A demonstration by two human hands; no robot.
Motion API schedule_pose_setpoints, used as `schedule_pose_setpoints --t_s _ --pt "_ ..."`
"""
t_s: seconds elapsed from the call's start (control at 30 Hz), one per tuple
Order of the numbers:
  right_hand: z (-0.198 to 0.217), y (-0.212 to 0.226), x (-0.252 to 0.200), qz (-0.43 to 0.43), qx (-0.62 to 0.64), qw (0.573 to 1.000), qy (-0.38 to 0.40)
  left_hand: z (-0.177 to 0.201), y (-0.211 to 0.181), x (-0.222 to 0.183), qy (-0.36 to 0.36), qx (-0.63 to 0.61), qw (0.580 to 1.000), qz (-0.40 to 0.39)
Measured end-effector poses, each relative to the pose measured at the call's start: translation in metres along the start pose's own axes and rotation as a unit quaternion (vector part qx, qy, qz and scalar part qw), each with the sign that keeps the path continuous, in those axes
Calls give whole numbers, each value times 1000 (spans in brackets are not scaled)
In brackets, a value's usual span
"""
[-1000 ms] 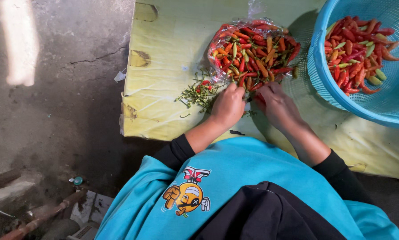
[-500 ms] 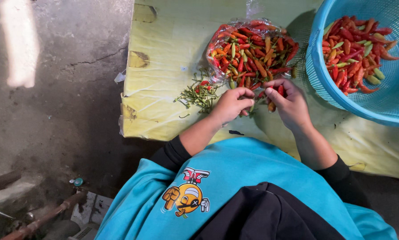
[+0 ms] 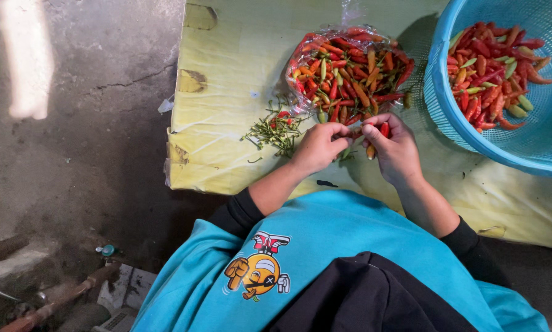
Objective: The person repeatedly picks red and green chilies from a plastic bag, removes the stems by hand, and places the de-stemmed chilies into a blue colander. The stems are discarded on the table surface.
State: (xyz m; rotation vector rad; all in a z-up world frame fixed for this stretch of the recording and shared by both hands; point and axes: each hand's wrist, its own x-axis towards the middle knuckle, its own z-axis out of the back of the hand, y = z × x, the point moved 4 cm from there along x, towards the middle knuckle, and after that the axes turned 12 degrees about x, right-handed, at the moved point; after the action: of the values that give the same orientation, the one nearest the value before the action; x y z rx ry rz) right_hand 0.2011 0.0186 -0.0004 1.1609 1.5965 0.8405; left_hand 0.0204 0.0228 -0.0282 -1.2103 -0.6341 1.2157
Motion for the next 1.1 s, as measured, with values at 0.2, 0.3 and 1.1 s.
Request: schedule_pose_setpoints --t_s 0.2,0.3,1.1 --pt "16 -24 4 -158 194 968 -25 -7 -7 -4 24 -101 992 -70" --pt "23 -23 5 -142 123 982 -27 -2 -3 -2 -9 -96 995 -28" --pt "-12 16 -33 -136 16 976 170 0 10 -29 190 -442 865 140"
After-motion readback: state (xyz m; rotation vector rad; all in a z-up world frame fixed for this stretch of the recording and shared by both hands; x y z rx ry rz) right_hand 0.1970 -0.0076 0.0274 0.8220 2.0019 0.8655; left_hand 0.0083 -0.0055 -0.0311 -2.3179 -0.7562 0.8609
